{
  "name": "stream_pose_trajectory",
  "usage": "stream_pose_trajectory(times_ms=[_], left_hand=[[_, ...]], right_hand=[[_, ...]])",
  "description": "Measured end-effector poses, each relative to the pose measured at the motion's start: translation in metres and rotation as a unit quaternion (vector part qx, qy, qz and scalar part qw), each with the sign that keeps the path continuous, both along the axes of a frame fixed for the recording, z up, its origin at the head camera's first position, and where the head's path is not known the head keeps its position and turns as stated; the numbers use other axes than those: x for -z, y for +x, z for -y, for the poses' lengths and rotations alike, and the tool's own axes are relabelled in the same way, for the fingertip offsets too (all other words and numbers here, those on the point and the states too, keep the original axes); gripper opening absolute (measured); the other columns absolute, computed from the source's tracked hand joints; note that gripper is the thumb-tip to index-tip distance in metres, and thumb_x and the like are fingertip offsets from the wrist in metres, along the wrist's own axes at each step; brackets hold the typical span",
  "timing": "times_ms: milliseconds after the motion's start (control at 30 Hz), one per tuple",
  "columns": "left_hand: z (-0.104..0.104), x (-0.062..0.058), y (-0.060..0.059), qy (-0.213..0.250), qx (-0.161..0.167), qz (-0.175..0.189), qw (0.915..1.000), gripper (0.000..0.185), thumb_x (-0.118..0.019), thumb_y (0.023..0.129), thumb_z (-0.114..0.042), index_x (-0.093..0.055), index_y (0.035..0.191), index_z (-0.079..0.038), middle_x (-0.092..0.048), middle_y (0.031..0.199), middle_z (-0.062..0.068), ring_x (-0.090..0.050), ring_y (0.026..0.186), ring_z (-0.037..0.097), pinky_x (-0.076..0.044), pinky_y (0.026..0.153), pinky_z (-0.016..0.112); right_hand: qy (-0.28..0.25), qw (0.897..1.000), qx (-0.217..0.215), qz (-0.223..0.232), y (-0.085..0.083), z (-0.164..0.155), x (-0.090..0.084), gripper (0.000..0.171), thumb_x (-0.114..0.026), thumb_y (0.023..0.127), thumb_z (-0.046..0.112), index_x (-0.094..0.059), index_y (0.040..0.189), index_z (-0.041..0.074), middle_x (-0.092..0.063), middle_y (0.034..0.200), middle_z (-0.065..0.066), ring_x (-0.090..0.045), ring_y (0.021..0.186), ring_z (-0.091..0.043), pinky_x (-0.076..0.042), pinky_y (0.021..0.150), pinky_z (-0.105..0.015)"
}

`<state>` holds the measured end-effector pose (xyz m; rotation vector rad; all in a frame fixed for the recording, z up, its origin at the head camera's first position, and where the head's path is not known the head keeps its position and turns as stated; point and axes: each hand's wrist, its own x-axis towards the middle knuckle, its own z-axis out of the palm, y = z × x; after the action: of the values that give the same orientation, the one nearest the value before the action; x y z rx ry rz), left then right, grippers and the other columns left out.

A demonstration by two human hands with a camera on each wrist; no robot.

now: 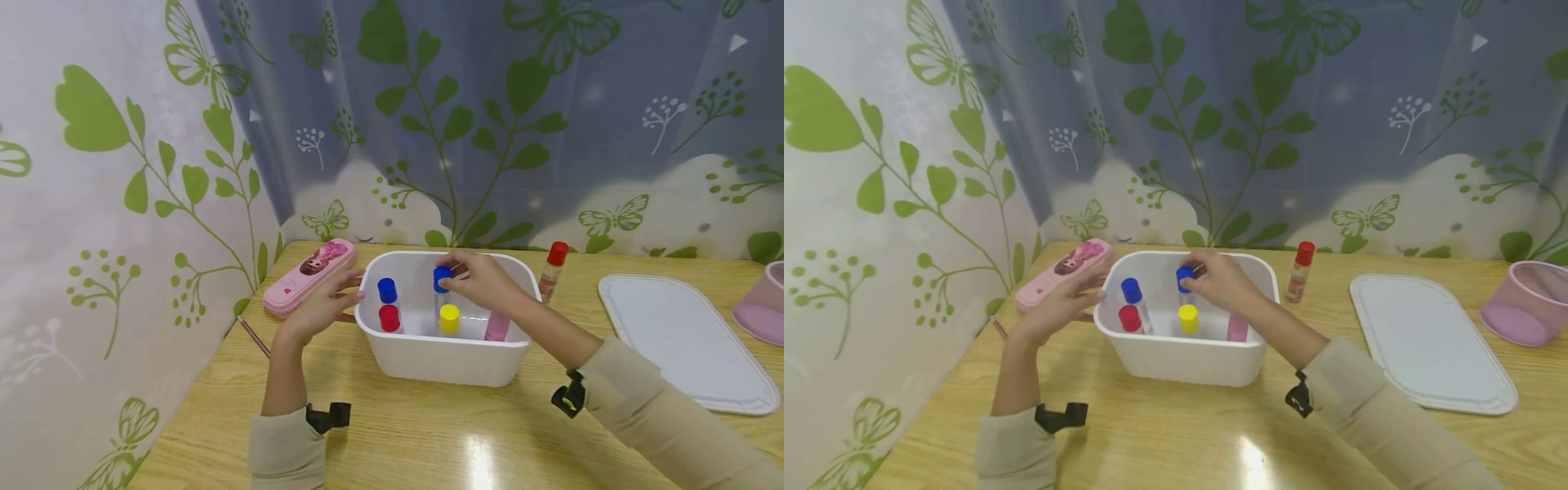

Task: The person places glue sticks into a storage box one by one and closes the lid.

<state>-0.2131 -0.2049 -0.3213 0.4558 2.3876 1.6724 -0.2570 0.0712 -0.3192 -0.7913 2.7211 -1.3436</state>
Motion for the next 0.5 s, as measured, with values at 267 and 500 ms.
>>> stream_pose_trajectory(times_ms=[267, 500], left_hand=[[0.0001, 0.0006, 0.0001, 0.000, 0.004, -0.004, 1.0000, 0.050, -0.050, 0.095, -0.010, -0.031, 0.141, -0.002, -0.035, 0.140, 0.017, -0.043, 0.120, 0.034, -0.050, 0.081, 0.042], [0.0008, 0.0021, -0.0008, -0.003, 0.006, -0.005, 1.0000, 0.050, -0.050, 0.095, -0.010, -0.032, 0.140, -0.001, -0.036, 0.140, 0.017, -0.046, 0.116, 0.034, -0.049, 0.082, 0.044]], right_hand=[[0.033, 0.999, -0.024, 0.005, 0.0009, 0.0018, -0.0004, 0.028, -0.065, 0.085, 0.006, -0.060, 0.111, -0.003, -0.063, 0.098, -0.013, -0.060, 0.091, -0.026, -0.051, 0.080, -0.034], [0.040, 0.999, -0.026, 0.011, 0.0004, 0.0015, 0.0002, 0.028, -0.065, 0.085, 0.007, -0.060, 0.111, -0.002, -0.063, 0.099, -0.011, -0.060, 0.091, -0.025, -0.051, 0.081, -0.033]])
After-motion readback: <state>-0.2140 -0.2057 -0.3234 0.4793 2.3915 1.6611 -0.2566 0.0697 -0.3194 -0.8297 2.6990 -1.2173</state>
